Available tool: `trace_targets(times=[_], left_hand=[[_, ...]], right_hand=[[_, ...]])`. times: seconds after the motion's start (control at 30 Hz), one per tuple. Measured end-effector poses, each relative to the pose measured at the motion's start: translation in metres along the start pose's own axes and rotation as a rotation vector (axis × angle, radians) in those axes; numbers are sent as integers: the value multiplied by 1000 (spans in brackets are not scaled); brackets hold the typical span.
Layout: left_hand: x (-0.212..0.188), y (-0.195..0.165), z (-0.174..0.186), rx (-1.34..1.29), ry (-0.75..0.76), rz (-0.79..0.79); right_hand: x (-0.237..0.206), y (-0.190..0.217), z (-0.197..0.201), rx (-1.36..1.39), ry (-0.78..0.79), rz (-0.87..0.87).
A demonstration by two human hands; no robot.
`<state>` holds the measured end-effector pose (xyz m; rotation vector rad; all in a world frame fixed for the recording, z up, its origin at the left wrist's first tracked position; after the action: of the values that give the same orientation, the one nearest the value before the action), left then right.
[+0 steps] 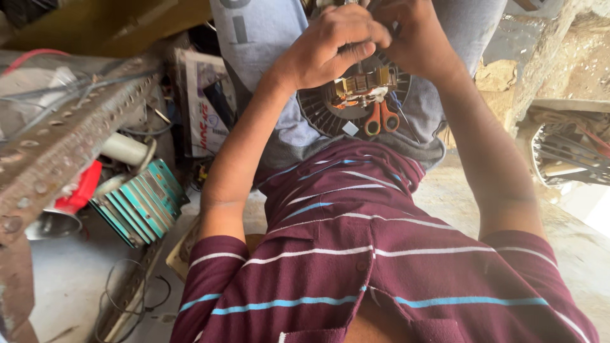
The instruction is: The person sits on the floor and uses a screwdriver to adjust components on a small electric motor rotor. They repeatedly tighten or loosen screws and inspect the copper windings and brass parts.
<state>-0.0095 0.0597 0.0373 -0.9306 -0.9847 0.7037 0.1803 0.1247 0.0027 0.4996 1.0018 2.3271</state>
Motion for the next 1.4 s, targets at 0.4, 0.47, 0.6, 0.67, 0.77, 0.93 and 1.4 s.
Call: trace_targets(times=[0.4,0.47,0.6,0.67,0.77,0.93,1.4], left_hand=[[-6,4,-9,38,-11,-84],[-3,2,-16,119,39,-94],[-5,2,-23,197,72,-59],[-7,1,-23,197,49,-43],[-11,5,-19,178,-74,36],[-16,12,-13,126,-230,55],[-5,12,-4,209,-301,10]], right_hand=[[3,11,-1,304,-178,-157],[-1,9,-2,275,-169,-167],[-8,4,-1,119,-191,-178],[-13,3,-3,294,-206,-184],[-31,23,4,128,-548,-113],[-80,74,-3,-78,-534,21],[-80,92,-14,-261,-532,-91]])
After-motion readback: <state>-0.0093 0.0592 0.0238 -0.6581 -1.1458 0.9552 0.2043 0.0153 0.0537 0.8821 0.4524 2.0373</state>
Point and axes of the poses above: each hand's wrist, its own x-axis towards the middle knuckle, its own z-axis out of the back of the hand, y = z × x, the point moved 3 cm from there along x, towards the middle knuckle, and after that the axes turned 9 degrees about -x, right-handed, at the moved point
